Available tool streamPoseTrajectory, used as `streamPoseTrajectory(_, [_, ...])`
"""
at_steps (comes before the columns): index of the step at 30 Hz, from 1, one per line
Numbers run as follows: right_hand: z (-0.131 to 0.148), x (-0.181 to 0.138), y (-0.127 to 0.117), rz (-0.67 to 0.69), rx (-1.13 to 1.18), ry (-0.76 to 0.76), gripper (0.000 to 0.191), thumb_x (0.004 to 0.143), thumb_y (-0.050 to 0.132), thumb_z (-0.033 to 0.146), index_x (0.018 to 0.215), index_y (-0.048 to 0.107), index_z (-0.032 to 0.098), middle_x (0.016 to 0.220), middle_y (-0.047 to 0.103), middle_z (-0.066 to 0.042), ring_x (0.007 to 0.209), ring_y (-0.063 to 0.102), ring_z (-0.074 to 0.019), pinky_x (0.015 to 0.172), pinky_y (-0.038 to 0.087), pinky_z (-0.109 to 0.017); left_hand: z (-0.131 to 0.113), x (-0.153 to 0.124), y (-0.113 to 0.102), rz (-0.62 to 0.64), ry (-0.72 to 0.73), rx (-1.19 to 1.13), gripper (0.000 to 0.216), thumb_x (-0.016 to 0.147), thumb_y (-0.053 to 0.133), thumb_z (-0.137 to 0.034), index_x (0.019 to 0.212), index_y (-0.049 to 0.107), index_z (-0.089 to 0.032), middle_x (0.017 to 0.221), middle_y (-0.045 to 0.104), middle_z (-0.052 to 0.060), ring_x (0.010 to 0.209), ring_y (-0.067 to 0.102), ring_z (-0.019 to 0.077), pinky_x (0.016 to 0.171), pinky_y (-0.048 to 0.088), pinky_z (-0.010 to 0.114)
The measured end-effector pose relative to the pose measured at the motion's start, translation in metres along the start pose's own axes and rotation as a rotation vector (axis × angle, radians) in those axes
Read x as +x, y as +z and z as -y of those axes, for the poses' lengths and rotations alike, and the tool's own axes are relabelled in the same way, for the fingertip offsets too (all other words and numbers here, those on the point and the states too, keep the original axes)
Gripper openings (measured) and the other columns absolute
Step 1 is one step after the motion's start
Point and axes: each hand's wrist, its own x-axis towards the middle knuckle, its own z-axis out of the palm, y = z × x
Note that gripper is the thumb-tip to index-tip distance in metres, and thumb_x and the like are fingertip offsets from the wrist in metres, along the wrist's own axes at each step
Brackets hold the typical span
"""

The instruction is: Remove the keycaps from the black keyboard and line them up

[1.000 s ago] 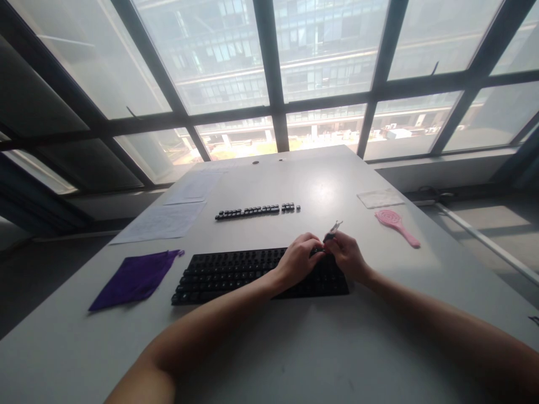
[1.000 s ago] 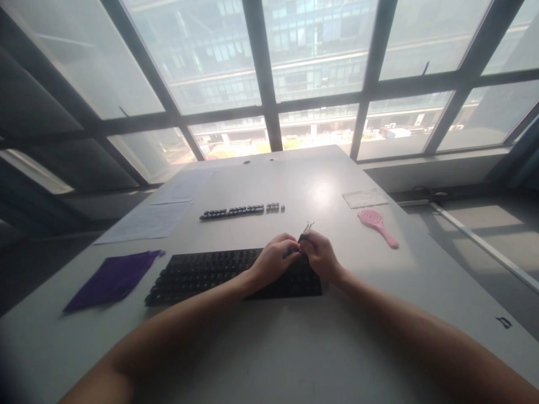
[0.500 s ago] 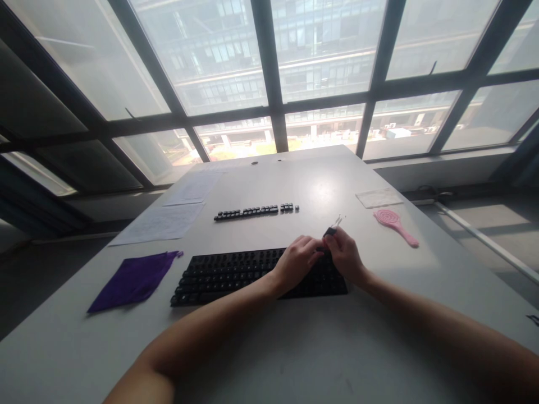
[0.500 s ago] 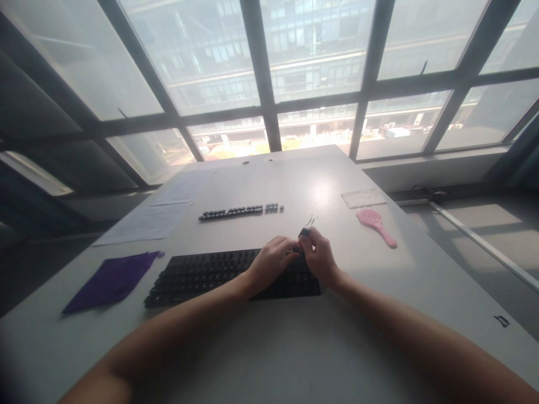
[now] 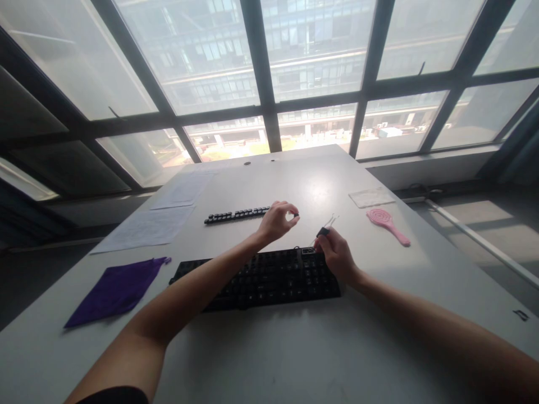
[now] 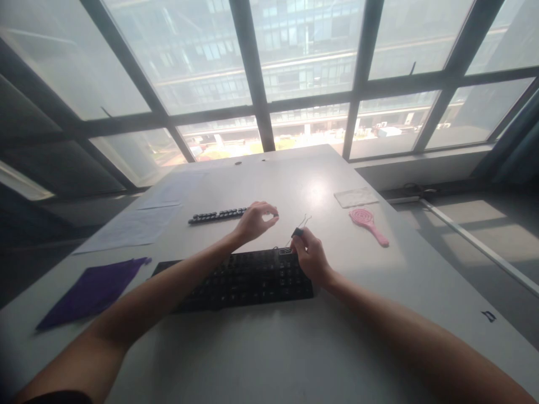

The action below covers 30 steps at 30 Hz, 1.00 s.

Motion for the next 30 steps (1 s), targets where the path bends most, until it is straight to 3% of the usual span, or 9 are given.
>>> streamPoseTrajectory(5, [-0.002,0.000,0.000,0.010,0.011,0.011,0.021,0.098,0.048,0.032,0.081,0.054,0.021,0.069,0.061,0.001,0.063,0.058,-0.0157,0.064,0.044,-0.029,0.042,0.029,0.028,0.130,0.041,0.110,0.008,0.084,0.068,-0.023,0.088,0.073,-0.019,0.087,0.072,0.004,0.086,0.059,0.0212,0.084,0.047,0.036])
streamPoseTrajectory(11, [0.001,0.000,-0.002,0.043,-0.004,-0.015,0.019,0.097,0.050,0.029,0.080,0.055,0.021,0.070,0.060,0.001,0.065,0.057,-0.0153,0.065,0.044,-0.029,0.056,0.033,0.052,0.129,0.031,0.133,0.010,0.084,0.066,-0.023,0.086,0.075,-0.020,0.089,0.073,0.005,0.089,0.056,0.0230,0.085,0.047,0.037])
streamPoseTrajectory(20, [0.002,0.000,-0.003,0.049,-0.023,-0.022,0.020,0.097,0.050,0.029,0.079,0.055,0.021,0.070,0.059,0.001,0.065,0.056,-0.0151,0.064,0.043,-0.028,0.074,0.042,0.054,0.044,0.004,0.198,0.009,0.082,0.072,-0.028,0.076,0.077,-0.023,0.105,0.070,0.005,0.101,0.051,0.0269,0.093,0.045,0.044])
streamPoseTrajectory(30, [0.004,0.000,-0.003,0.052,-0.020,-0.011,0.023,0.097,0.050,0.033,0.078,0.056,0.021,0.069,0.060,0.000,0.066,0.056,-0.0161,0.065,0.043,-0.029,0.075,0.039,0.055,0.035,-0.116,0.155,0.005,0.079,0.076,-0.029,0.076,0.076,-0.025,0.107,0.069,0.003,0.105,0.050,0.0274,0.096,0.041,0.045])
